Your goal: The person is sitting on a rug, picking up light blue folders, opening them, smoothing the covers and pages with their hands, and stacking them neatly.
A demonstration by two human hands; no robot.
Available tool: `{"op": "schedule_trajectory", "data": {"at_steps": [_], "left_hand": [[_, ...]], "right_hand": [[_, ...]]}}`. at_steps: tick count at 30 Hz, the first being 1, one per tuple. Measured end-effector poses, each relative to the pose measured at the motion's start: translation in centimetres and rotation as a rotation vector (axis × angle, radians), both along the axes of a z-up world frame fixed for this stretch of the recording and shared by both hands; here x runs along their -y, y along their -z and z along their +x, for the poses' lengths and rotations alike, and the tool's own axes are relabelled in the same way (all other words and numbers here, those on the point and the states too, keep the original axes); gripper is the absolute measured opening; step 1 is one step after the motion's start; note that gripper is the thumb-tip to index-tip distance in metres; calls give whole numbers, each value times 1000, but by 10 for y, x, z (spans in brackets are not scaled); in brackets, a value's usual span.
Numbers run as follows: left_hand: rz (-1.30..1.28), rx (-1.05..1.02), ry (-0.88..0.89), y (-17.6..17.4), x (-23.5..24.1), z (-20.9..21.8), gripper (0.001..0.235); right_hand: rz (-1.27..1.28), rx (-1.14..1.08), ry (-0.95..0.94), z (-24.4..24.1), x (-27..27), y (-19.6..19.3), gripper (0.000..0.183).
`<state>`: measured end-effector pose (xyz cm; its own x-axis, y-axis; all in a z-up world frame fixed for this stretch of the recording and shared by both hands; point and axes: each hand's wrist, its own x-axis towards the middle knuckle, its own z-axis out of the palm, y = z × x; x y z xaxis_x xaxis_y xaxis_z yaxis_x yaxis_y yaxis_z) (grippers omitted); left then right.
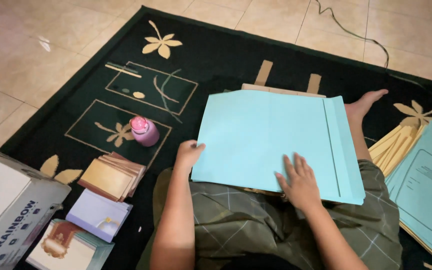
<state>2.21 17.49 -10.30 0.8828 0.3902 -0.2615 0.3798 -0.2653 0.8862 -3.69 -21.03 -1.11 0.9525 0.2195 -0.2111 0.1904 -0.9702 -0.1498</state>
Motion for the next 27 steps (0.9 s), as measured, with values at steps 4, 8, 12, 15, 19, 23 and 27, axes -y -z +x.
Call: {"op": "schedule_trajectory", "data": {"at_steps": [4, 8, 12, 15, 19, 23, 27], "left_hand": [[119, 1, -17, 26, -3, 8, 29], [611, 72, -173, -84, 73, -13, 57], [531, 560, 133, -110, 179, -8, 55], [820, 573, 474, -102, 209, 0, 51], [823, 241, 682, -96, 215, 6, 62], [907, 138, 771, -117, 214, 1, 67], [900, 256, 687, -83, 217, 9, 69]], "right_hand": [[-65, 96, 197, -18, 24, 17, 76], [-135, 161, 184, -23, 22, 6, 73], [-76, 171, 150, -26, 23, 7, 70], [-69, 229, 149, -23, 30, 17, 72], [-50, 299, 251, -20, 51, 37, 75], [-138, 728, 261, -21, 89, 73, 72], [-15, 264, 395, -2, 116, 51, 83]]}}
